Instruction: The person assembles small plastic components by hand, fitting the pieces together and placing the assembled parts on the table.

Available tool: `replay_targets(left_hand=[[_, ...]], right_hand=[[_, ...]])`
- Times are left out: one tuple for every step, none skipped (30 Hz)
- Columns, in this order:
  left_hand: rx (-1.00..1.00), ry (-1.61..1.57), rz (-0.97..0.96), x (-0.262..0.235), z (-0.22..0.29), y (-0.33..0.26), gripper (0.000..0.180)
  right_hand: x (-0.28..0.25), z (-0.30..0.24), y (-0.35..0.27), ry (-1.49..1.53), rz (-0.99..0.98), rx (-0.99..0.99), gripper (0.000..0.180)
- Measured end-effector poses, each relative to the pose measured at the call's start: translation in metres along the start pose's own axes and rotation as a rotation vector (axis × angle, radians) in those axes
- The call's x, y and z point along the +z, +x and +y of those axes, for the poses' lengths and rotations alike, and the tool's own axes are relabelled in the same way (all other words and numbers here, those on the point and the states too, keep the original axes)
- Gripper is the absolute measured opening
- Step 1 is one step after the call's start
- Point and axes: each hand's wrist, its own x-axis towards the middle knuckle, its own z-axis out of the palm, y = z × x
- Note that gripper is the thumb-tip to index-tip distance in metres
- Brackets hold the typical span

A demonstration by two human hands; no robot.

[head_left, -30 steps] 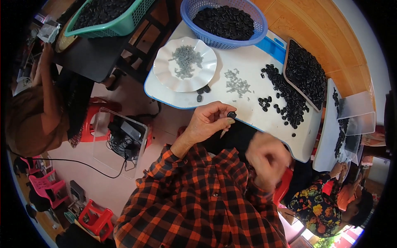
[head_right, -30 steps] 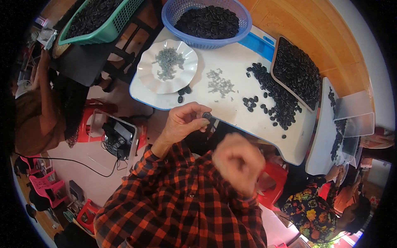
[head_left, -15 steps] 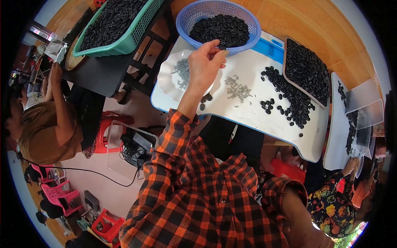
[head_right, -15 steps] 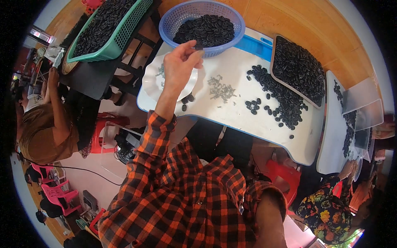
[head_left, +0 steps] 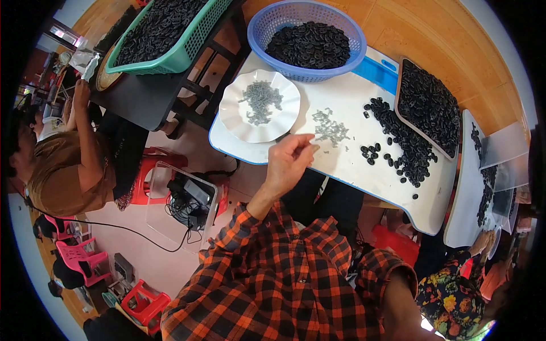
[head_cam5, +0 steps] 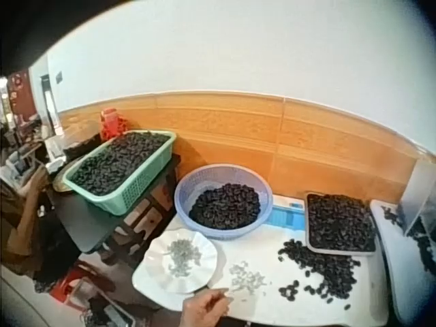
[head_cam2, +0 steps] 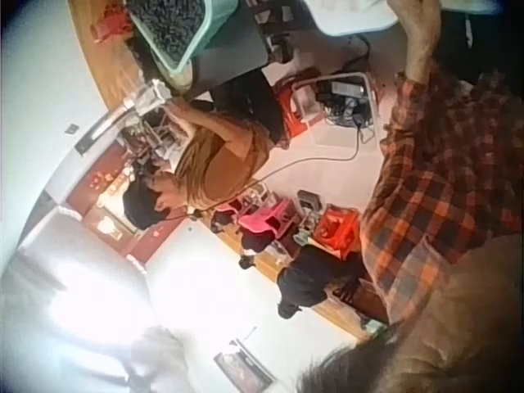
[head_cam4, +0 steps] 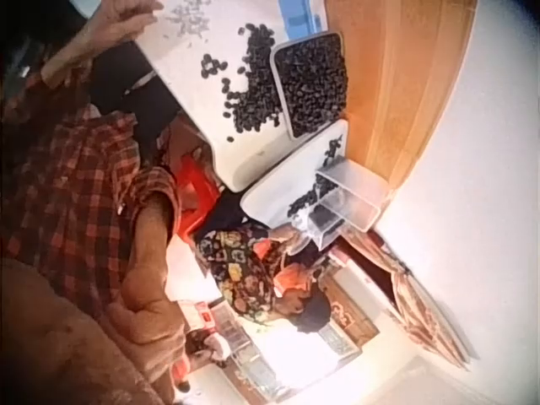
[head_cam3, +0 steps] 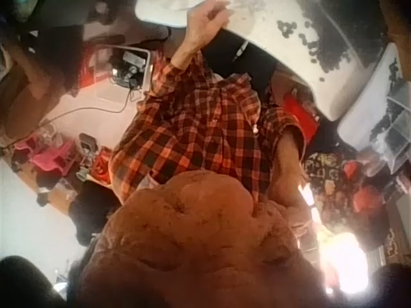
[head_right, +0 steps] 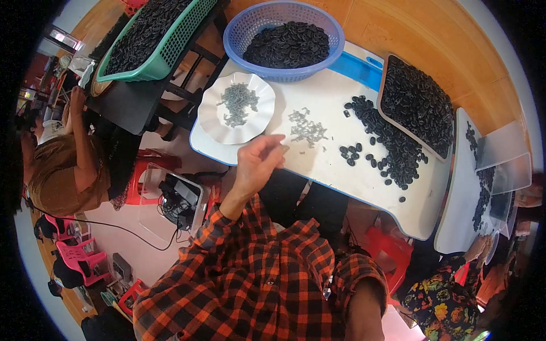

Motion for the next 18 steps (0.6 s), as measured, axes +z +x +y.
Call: replay_targets(left_hand=[[0.010,0.046,-0.018,-0.004,-0.004,-0.006,0.023],[0.003,0.004,-0.006,-0.004,-0.007,-0.011,0.021],[-0.005,0.013,0.004,-0.007,-0.008,-0.015,0.021],[-0.007,0.036,-0.016,-0.006,-0.009,-0.017,0.021],[-0.010,0.059,-0.035,-0.006,-0.011,-0.019,0.020],[-0.021,0.052,-0.046,-0.005,-0.013,-0.018,0.020],[0.008,0.122,-0.055,-0.005,-0.015,-0.016,0.020],[0.036,0.190,-0.060,-0.008,-0.018,-0.016,0.019],[0.078,0.272,-0.061,-0.007,-0.018,-0.016,0.018],[0.080,0.264,-0.083,0.001,-0.016,-0.013,0.018],[0.158,0.337,-0.111,0.009,-0.014,-0.011,0.017],[0.240,0.432,-0.125,0.012,-0.011,-0.012,0.015],[0.236,0.422,-0.140,0.018,-0.013,-0.009,0.015],[0.290,0.464,-0.160,0.027,-0.014,-0.007,0.014],[0.336,0.535,-0.143,0.025,-0.016,-0.008,0.013],[0.329,0.553,-0.153,0.030,-0.014,-0.008,0.012],[0.325,0.554,-0.155,0.035,-0.015,-0.007,0.012],[0.366,0.587,-0.171,0.041,-0.017,-0.004,0.012]], right_hand=[[-0.014,-0.009,-0.009,0.022,0.027,0.021,0.032],[-0.023,-0.017,-0.018,0.032,0.053,0.044,0.031],[-0.031,-0.027,-0.027,0.040,0.082,0.065,0.030],[-0.036,-0.037,-0.033,0.034,0.109,0.083,0.029],[-0.040,-0.046,-0.041,0.030,0.137,0.102,0.028],[-0.039,-0.047,-0.042,0.015,0.156,0.125,0.027],[-0.037,-0.047,-0.043,0.003,0.173,0.150,0.026],[-0.035,-0.045,-0.045,-0.003,0.189,0.177,0.025],[-0.033,-0.047,-0.051,-0.002,0.214,0.189,0.024],[-0.022,-0.043,-0.050,-0.028,0.234,0.200,0.024],[-0.012,-0.035,-0.053,-0.051,0.252,0.211,0.023],[-0.012,-0.029,-0.059,-0.052,0.287,0.215,0.022],[-0.006,-0.018,-0.061,-0.072,0.306,0.233,0.021],[0.001,-0.011,-0.063,-0.094,0.325,0.248,0.020],[0.006,0.000,-0.070,-0.069,0.355,0.268,0.019],[0.012,0.009,-0.074,-0.070,0.377,0.286,0.018],[0.018,0.019,-0.077,-0.073,0.400,0.302,0.018],[0.024,0.028,-0.080,-0.083,0.420,0.317,0.017]])
